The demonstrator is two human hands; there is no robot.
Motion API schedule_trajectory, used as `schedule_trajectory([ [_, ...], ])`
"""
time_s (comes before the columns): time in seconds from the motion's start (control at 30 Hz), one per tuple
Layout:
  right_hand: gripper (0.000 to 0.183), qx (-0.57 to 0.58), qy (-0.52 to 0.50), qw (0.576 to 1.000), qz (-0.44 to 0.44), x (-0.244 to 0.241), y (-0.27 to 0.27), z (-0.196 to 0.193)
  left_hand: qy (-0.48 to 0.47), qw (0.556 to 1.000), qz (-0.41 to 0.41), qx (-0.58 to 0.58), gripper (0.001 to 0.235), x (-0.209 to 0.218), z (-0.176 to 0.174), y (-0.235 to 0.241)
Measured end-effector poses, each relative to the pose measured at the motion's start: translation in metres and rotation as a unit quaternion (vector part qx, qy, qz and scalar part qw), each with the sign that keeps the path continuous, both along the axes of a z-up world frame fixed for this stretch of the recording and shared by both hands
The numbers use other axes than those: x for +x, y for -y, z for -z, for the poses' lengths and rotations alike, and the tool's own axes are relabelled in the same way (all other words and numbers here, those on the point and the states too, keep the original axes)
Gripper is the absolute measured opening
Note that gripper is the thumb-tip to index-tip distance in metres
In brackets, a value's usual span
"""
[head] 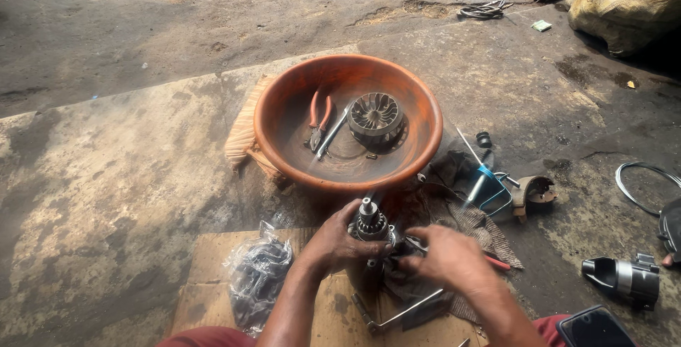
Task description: The person disassembles a small electric motor using a T-handle wrench and pliers, removes the rotor, and then reassembles the motor housing and rotor. The person tightens the housing bolts and secures the rotor with a nut.
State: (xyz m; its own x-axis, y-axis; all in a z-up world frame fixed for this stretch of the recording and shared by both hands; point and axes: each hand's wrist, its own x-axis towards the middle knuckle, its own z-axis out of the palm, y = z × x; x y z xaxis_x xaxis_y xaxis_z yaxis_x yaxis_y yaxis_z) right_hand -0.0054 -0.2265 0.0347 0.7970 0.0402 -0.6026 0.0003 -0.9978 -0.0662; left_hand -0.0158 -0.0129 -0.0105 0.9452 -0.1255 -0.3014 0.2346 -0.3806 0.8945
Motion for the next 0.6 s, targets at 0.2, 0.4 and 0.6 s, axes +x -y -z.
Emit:
schedule_trajectory([
  [0.2,0.095,-0.046,0.097,0.982,0.158,0.084,0.214,-0.057,0.050,0.984,0.017,-0.168,0.084,-0.003,0.005,-0.002],
  [0.4,0.121,-0.230,-0.144,0.962,0.019,0.086,0.356,0.087,0.049,0.987,0.026,-0.152,0.085,-0.009,0.006,-0.006],
  [0.6,0.097,-0.321,-0.011,0.947,-0.015,0.064,0.385,0.117,0.060,0.996,0.036,-0.055,0.101,-0.017,0.002,-0.011],
])
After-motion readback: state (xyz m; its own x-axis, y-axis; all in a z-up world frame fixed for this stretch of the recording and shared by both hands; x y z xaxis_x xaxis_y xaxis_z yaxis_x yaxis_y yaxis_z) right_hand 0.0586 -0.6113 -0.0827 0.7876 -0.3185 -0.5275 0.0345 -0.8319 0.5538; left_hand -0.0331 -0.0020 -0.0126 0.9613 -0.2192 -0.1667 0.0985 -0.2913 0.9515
